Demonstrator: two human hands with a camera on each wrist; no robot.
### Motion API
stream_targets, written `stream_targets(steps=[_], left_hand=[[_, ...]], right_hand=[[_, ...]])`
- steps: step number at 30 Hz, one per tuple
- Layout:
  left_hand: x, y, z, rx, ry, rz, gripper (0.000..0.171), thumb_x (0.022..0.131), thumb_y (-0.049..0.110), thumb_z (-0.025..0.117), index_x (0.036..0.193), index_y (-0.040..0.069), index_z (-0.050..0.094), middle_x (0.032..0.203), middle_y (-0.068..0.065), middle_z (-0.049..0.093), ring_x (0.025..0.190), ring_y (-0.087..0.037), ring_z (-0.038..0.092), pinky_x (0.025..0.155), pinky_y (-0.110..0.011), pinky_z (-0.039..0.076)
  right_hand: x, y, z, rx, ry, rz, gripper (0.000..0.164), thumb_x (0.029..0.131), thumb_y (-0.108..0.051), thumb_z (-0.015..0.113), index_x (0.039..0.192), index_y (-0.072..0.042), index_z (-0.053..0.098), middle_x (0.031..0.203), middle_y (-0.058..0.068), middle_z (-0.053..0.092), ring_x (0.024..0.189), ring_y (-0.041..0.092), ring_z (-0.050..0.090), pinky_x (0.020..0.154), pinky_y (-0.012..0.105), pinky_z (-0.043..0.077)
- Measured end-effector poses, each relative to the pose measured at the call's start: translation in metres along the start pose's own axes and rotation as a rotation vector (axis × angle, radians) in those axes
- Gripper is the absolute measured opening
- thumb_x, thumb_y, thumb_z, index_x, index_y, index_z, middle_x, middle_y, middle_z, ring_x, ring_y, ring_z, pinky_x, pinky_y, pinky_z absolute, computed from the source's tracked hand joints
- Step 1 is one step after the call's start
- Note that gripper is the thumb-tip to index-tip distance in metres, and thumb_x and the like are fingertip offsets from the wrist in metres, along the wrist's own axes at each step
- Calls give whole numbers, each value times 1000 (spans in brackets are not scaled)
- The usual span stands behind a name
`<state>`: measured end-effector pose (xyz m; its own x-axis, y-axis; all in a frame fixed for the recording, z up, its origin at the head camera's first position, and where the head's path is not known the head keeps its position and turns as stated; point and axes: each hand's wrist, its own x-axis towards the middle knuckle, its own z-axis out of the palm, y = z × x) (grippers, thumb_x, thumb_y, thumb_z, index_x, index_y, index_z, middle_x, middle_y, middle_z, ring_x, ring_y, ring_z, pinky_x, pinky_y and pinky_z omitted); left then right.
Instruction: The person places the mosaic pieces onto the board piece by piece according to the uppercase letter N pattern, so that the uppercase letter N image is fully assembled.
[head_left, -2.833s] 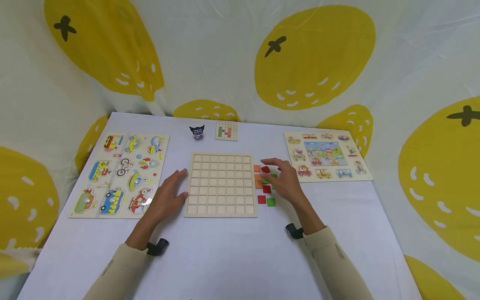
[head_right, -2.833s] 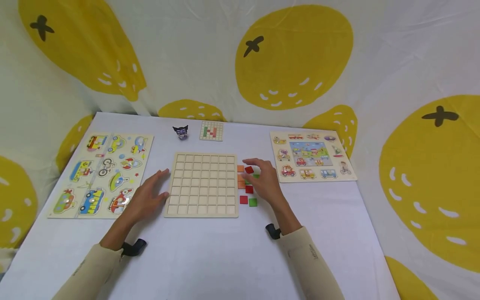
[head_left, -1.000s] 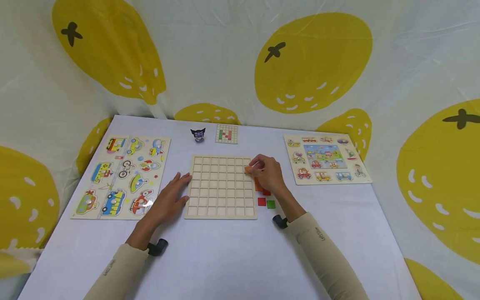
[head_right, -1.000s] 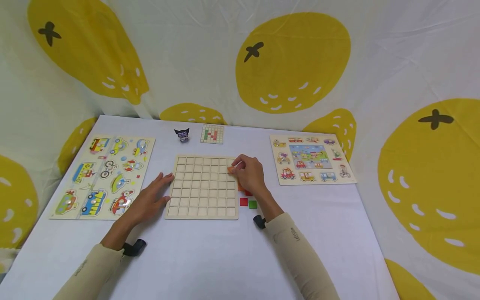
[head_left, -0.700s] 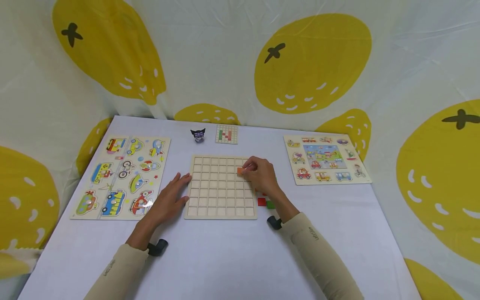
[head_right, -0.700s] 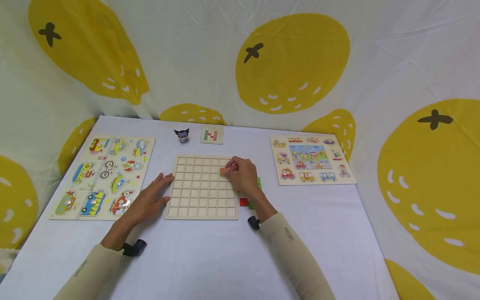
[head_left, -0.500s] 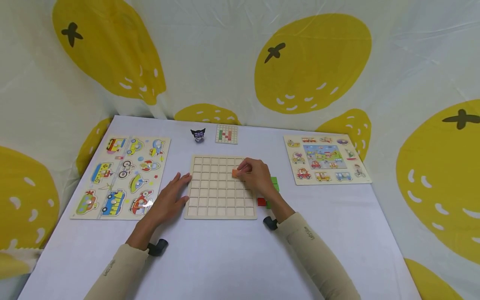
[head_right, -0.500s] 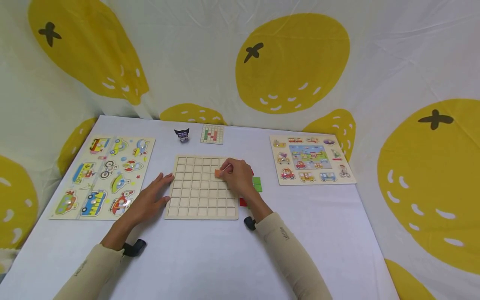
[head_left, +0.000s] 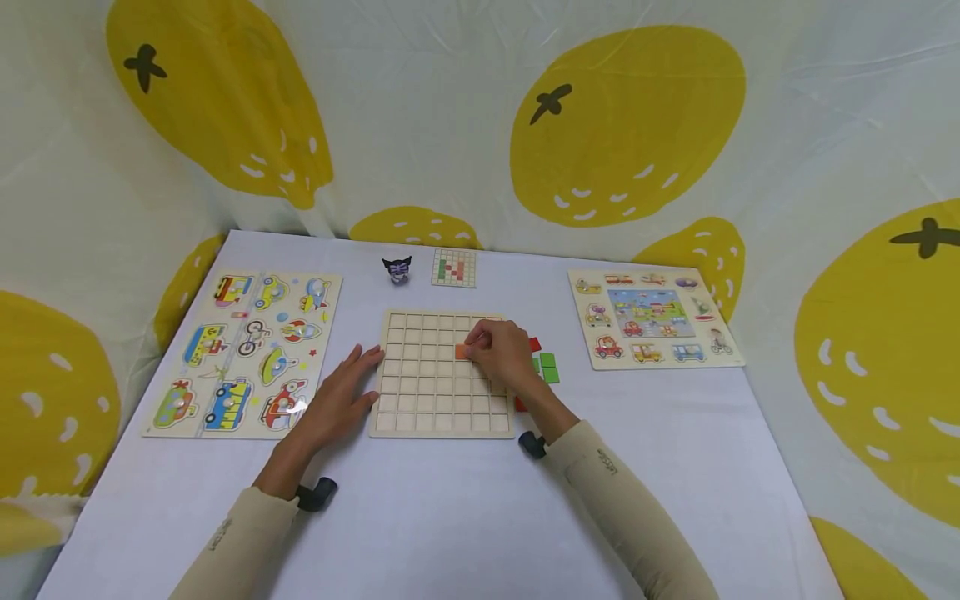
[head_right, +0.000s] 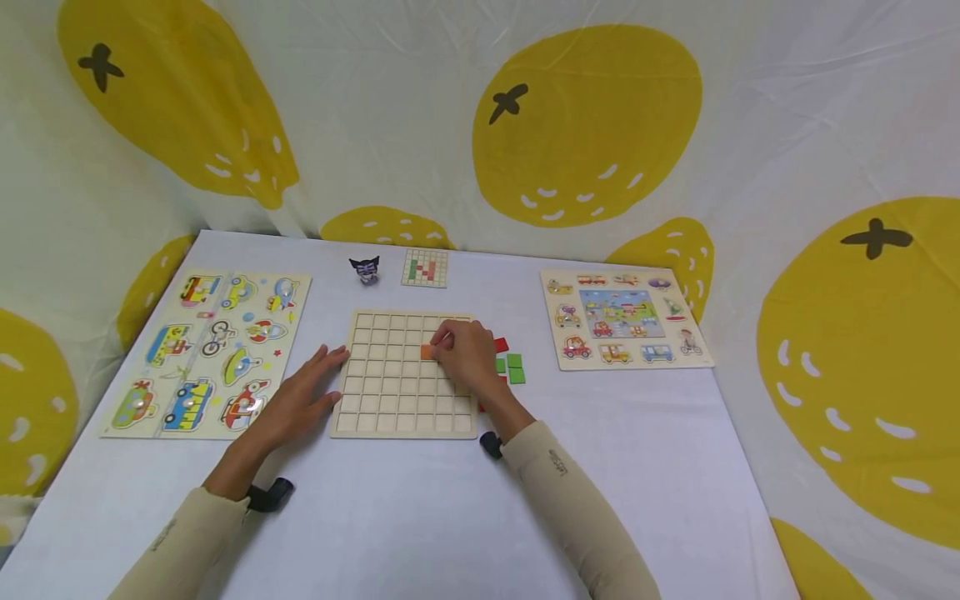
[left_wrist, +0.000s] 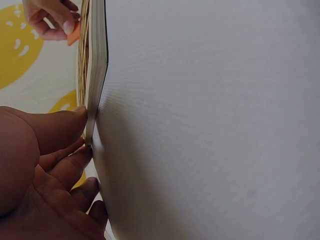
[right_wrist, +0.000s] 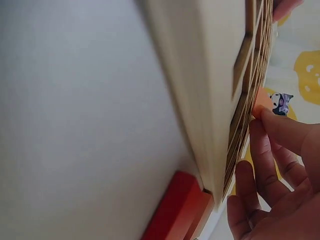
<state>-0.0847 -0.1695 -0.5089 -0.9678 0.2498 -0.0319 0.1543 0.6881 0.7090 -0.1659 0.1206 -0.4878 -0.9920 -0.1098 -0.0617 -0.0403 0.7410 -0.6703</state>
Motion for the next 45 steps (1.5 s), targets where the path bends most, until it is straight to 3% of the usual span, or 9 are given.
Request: stream_targets(steps=[11,16,20,28,40,45], left_hand=[[0,0,1,4,4,0,70,97,-2,70,160,9,45,173,-13,37,165,-42,18,132,-65,21],[0,2,0,-1,1,-11,70,97,-3,70,160,9,45,173,-13,37,165,-42,18,132,-65,21],[-1,3,-1,0,-6,-18,70,97,-2,70,161,9,44,173,-13,36,165,-42,17,132,-65,20],[0,3,-1,-1,-7,-11,69,97,-1,70,161,9,44,173,-14,36,165,-42,18,132,-66,21],[1,3,0,-3,-17,-22,70,98,0,70,161,9,43,173,-13,36,166,-41,17,132,-65,21],[1,3,0,0,-5,-14,69,97,-1,70,161,8,44,172,-15,37,165,-43,18,131,-67,22]], right_hand=[[3,-1,4,-116,1,-2,5,94,-23,83,95,-20,80,79,-1,68,91,20,55,85,38,44],[3,1,5,-106,-6,-6,4,94,-23,82,97,-20,81,80,-2,69,95,20,56,93,41,44],[1,2,1,-68,-14,-7,4,94,-23,82,98,-21,81,83,-2,69,99,21,56,91,40,47],[-6,9,-16,56,6,-11,8,94,-17,81,101,-19,80,89,-1,71,103,21,58,91,40,50],[-20,37,-48,46,-4,23,13,95,-21,79,107,-18,80,99,2,71,103,24,56,85,38,48],[-26,48,-55,-13,-17,38,17,92,-20,83,109,-17,81,105,6,72,106,25,56,86,38,48]])
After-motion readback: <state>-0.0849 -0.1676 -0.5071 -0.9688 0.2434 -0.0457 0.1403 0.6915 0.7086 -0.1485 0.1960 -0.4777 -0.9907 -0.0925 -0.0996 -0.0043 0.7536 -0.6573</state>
